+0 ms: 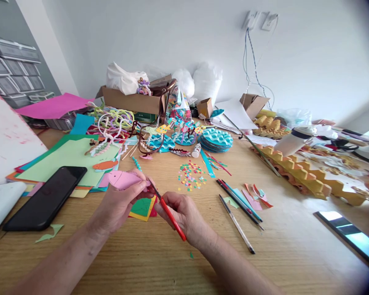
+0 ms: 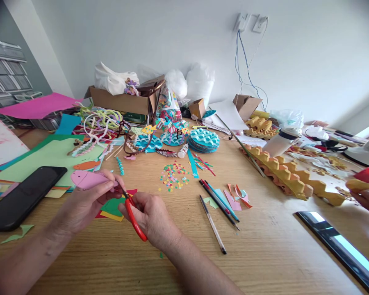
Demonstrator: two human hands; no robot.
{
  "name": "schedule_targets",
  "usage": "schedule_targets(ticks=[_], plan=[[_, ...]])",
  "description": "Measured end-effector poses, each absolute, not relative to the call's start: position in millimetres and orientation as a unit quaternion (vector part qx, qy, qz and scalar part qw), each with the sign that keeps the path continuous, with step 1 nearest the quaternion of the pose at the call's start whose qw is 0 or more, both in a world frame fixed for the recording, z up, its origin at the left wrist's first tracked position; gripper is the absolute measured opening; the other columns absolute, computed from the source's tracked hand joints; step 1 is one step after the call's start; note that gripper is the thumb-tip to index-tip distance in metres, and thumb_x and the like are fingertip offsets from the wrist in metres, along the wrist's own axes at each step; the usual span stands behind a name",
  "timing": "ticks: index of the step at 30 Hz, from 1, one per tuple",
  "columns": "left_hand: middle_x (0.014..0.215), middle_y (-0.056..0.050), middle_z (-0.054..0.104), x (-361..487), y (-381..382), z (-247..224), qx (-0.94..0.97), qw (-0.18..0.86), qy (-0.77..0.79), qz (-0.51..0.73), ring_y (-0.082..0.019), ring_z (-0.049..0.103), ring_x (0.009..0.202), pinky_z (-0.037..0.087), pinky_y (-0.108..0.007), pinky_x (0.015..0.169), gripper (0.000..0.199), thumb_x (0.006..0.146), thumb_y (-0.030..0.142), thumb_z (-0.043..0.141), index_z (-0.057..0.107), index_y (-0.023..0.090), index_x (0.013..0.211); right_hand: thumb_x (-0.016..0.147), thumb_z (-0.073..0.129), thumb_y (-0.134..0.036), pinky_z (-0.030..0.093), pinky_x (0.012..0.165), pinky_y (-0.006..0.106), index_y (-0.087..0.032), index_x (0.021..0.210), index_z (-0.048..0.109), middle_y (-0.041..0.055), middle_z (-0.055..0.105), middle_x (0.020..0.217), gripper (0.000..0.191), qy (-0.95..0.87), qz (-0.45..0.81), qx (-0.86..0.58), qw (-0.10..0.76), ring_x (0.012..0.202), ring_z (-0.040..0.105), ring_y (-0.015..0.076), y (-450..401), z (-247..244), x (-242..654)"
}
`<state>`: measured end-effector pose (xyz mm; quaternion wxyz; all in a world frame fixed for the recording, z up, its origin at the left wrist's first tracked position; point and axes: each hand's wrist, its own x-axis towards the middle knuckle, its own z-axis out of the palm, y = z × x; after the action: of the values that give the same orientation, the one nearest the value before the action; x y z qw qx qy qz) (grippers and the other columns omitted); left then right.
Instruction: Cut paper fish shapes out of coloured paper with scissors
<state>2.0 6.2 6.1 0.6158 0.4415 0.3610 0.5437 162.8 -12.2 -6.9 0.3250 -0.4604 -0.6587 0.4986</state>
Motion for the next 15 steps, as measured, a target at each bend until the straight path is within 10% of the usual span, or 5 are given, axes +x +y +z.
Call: schedule_targets(ticks=[15], plan=[[0.071, -0.001, 0.067, -5.6, 8.8, 13.2, 0.438, 0.638, 0.361, 0.520, -0.015, 0.063, 0.067, 0.054, -0.022, 0.060, 0.009, 0.067, 0.020, 0.072, 0.064, 0.018, 0.063, 0.079, 0.055, -0.054, 0.022, 0.043, 0.020, -0.017, 0.059, 0.045, -0.0053, 0.037, 0.051, 0.044, -0.682, 0.471, -0.463, 0.313, 0.048, 0.031, 0.0073, -12.5, -6.2, 164.4]])
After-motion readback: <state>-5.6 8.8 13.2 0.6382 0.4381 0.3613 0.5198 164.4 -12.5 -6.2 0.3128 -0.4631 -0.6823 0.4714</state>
